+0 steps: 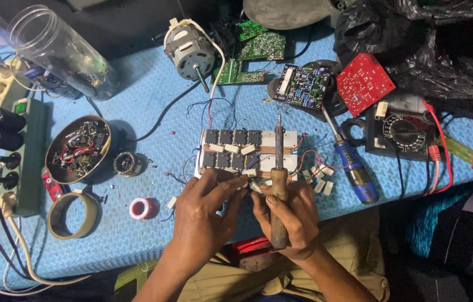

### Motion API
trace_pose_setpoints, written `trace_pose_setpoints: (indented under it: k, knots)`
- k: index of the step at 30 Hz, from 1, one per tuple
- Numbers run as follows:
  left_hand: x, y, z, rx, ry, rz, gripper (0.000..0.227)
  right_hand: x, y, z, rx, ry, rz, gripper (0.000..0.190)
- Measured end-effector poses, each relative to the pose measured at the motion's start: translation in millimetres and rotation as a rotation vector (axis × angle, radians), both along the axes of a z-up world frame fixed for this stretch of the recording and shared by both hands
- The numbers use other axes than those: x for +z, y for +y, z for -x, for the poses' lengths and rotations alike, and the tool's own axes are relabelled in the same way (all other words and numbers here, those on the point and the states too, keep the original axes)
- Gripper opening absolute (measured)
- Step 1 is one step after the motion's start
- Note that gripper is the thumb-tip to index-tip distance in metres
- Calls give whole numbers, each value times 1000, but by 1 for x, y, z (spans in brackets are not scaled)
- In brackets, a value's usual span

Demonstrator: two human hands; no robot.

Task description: Soldering transistors and resistors onto a heatsink and trimming wires with pliers.

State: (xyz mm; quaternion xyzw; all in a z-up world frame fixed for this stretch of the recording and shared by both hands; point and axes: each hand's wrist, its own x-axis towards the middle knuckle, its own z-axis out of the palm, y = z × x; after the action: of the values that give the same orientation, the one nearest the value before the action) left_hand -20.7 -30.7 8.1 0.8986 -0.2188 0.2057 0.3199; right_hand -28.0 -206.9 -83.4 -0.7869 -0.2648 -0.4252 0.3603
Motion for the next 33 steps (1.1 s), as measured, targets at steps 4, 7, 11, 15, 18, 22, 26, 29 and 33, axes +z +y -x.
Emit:
trace_pose_setpoints:
  k: [4,7,11,15,18,22,26,29,33]
  knots:
    - [3,1,-1,-45,16,8,20,3,-1,0,6,9,13,56]
    - [-6,6,-2,-42,3,-23,23,10,3,-2,2,-18,0,52]
    - [-10,7,-3,-19,-28,-29,21,12,6,-3,-15,-71,-41,47]
    - [-7,6,-2,-40,-37,8,23,11,5,-2,-13,-46,-20,49]
    - [-5,5,-3,-34,-41,7,21,11,4,-2,-10,-44,-19,50]
    - [-3,5,0,-21,-5,40,22,14,1,-1,16,-22,12,53]
    - [12,7,12,-31,-2,208,23,12,2,3,36,-50,-55,54]
    - [11,12,27,97,-194,286,11,14,-1,3,102,-58,-180,33]
    - [3,6,58,6,-212,501,9,1,2,13,111,-6,-341,24]
